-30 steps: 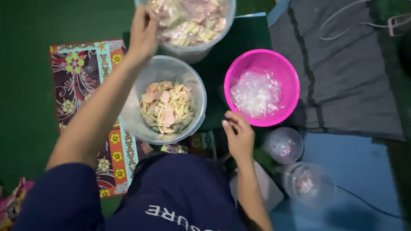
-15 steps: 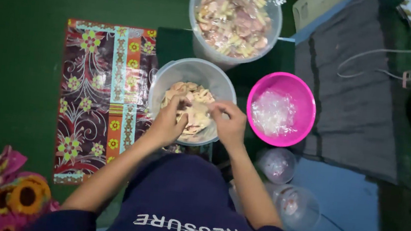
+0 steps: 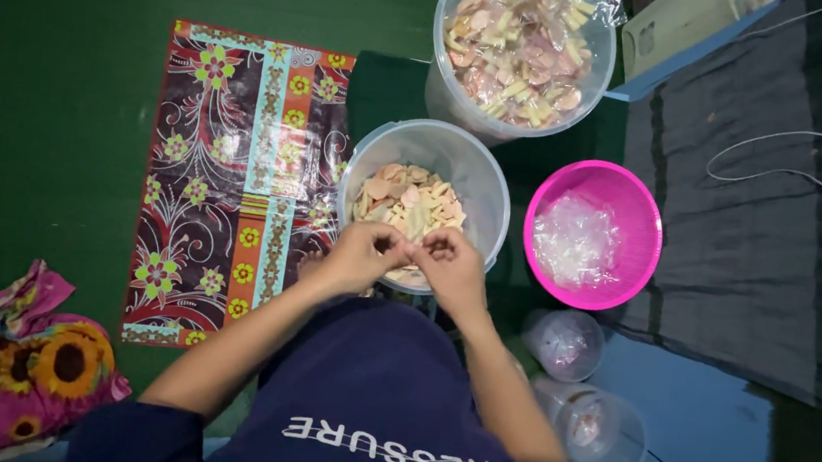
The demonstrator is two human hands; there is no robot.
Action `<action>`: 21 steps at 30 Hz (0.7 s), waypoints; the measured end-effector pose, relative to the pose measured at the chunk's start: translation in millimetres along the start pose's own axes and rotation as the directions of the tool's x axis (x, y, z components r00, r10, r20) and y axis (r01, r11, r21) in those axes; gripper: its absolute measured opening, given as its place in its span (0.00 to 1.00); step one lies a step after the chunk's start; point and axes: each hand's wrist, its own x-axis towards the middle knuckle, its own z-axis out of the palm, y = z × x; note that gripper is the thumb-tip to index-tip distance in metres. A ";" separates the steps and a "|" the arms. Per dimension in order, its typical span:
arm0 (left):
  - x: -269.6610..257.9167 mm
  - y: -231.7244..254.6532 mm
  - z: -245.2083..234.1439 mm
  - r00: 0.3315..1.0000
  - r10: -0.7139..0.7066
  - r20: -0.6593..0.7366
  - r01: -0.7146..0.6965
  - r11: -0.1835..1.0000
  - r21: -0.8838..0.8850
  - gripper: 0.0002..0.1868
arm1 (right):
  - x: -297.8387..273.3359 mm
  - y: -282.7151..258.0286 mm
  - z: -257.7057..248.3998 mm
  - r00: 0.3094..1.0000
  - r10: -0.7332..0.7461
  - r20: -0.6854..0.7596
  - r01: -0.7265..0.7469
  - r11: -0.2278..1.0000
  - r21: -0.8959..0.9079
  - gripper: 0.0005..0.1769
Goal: Packaging sliced food items into small plastic bags
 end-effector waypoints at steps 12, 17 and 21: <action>2.5 14.8 2.5 0.995 0.101 0.023 -0.103 0.936 0.338 0.06 | -7.8 -1.2 -8.9 0.946 -0.304 -0.116 0.230 0.877 -0.422 0.06; 11.4 33.4 -2.8 0.966 0.258 -0.027 -0.243 0.937 0.250 0.06 | -3.9 -13.0 -20.4 0.920 -0.328 -0.215 0.235 0.899 -0.369 0.09; 23.3 21.8 4.6 0.986 0.157 -0.056 -0.165 0.970 -0.180 0.07 | -3.4 -35.7 -24.9 0.966 0.197 0.170 -0.260 0.733 0.628 0.23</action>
